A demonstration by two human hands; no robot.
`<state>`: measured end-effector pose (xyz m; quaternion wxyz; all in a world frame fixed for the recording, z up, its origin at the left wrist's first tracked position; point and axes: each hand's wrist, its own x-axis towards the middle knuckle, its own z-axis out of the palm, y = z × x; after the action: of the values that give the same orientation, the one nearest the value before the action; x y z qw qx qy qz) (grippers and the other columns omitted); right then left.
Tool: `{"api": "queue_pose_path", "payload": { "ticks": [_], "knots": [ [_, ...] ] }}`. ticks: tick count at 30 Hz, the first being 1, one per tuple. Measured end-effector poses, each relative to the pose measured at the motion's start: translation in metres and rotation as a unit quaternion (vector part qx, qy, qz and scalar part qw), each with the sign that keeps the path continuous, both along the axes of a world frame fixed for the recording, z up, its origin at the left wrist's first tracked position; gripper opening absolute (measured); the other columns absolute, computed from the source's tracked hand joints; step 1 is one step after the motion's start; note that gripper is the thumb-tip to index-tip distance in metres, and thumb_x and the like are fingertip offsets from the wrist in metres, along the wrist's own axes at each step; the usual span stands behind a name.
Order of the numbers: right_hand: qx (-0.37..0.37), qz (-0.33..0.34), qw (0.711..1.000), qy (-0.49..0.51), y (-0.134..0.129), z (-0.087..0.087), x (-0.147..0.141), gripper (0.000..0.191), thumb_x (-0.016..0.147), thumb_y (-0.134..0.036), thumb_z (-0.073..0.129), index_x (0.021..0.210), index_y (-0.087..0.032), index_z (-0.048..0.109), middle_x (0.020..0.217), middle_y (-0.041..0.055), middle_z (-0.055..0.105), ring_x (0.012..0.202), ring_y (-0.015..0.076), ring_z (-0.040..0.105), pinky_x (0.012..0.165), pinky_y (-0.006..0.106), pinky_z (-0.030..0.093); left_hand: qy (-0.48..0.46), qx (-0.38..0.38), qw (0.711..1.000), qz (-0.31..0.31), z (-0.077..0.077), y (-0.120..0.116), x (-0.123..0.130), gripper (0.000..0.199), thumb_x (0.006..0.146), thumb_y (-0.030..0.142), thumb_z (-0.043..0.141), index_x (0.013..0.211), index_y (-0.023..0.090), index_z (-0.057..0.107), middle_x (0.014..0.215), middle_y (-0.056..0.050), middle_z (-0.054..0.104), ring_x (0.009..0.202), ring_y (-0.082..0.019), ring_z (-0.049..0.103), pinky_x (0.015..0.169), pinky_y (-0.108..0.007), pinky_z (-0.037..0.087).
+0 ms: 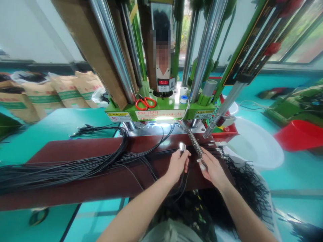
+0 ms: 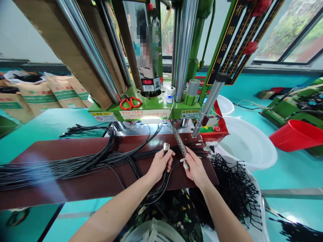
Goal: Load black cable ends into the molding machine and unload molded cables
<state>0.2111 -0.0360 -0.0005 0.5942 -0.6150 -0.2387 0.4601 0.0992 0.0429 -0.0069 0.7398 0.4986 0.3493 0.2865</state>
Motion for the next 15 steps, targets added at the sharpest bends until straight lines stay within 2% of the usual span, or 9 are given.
{"api": "queue_pose_path", "payload": {
  "ticks": [2, 4, 7, 10, 15],
  "knots": [
    [0.012, 0.000, 1.000, 0.020, -0.0005, 0.0005, 0.0021, 0.053, 0.077, -0.044, 0.053, 0.125, -0.025, 0.041, 0.045, -0.0088, 0.041, 0.028, 0.0024, 0.022, 0.027, 0.014, 0.016, -0.008, -0.027, 0.999, 0.022, -0.0010, 0.0002, 0.0010, 0.034, 0.076, 0.052, 0.045, 0.081, 0.018, 0.044, 0.045, 0.009, 0.035, 0.032, -0.004, 0.029, 0.031, -0.016, 0.024],
    [0.016, 0.003, 0.999, 0.035, -0.0003, 0.0003, 0.0038, 0.054, 0.077, -0.044, 0.053, 0.125, -0.024, 0.041, 0.045, -0.0084, 0.043, 0.027, 0.0023, 0.022, 0.027, 0.014, 0.015, -0.008, -0.041, 0.999, 0.010, -0.0026, -0.0020, 0.0036, 0.033, 0.077, 0.053, 0.042, 0.082, 0.020, 0.040, 0.045, 0.010, 0.032, 0.032, -0.004, 0.025, 0.031, -0.015, 0.019],
    [0.011, 0.005, 0.999, 0.049, 0.0003, 0.0000, 0.0050, 0.055, 0.076, -0.043, 0.055, 0.125, -0.022, 0.042, 0.044, -0.0080, 0.044, 0.027, 0.0023, 0.022, 0.027, 0.014, 0.015, 0.019, 0.005, 0.999, -0.030, -0.0045, -0.0051, 0.0077, 0.027, 0.076, 0.046, 0.048, 0.077, 0.019, 0.042, 0.046, 0.010, 0.034, 0.034, -0.004, 0.026, 0.035, -0.016, 0.022],
    [0.012, 0.013, 0.998, 0.053, -0.0001, -0.0004, 0.0058, 0.053, 0.077, -0.042, 0.055, 0.124, -0.023, 0.043, 0.043, -0.0082, 0.043, 0.027, 0.0025, 0.023, 0.027, 0.014, 0.015, 0.048, 0.056, 0.997, -0.038, -0.0046, -0.0045, 0.0090, 0.025, 0.073, 0.040, 0.054, 0.069, 0.017, 0.045, 0.046, 0.007, 0.038, 0.039, -0.004, 0.030, 0.040, -0.017, 0.026],
    [-0.012, 0.023, 0.998, 0.050, -0.0021, -0.0014, 0.0072, 0.051, 0.077, -0.043, 0.054, 0.124, -0.024, 0.044, 0.044, -0.0078, 0.043, 0.029, 0.0022, 0.023, 0.029, 0.015, 0.015, 0.051, 0.057, 0.997, -0.031, -0.0050, -0.0018, 0.0072, 0.029, 0.069, 0.041, 0.058, 0.063, 0.017, 0.042, 0.046, 0.007, 0.038, 0.042, -0.005, 0.030, 0.042, -0.018, 0.025]
  ]
}}
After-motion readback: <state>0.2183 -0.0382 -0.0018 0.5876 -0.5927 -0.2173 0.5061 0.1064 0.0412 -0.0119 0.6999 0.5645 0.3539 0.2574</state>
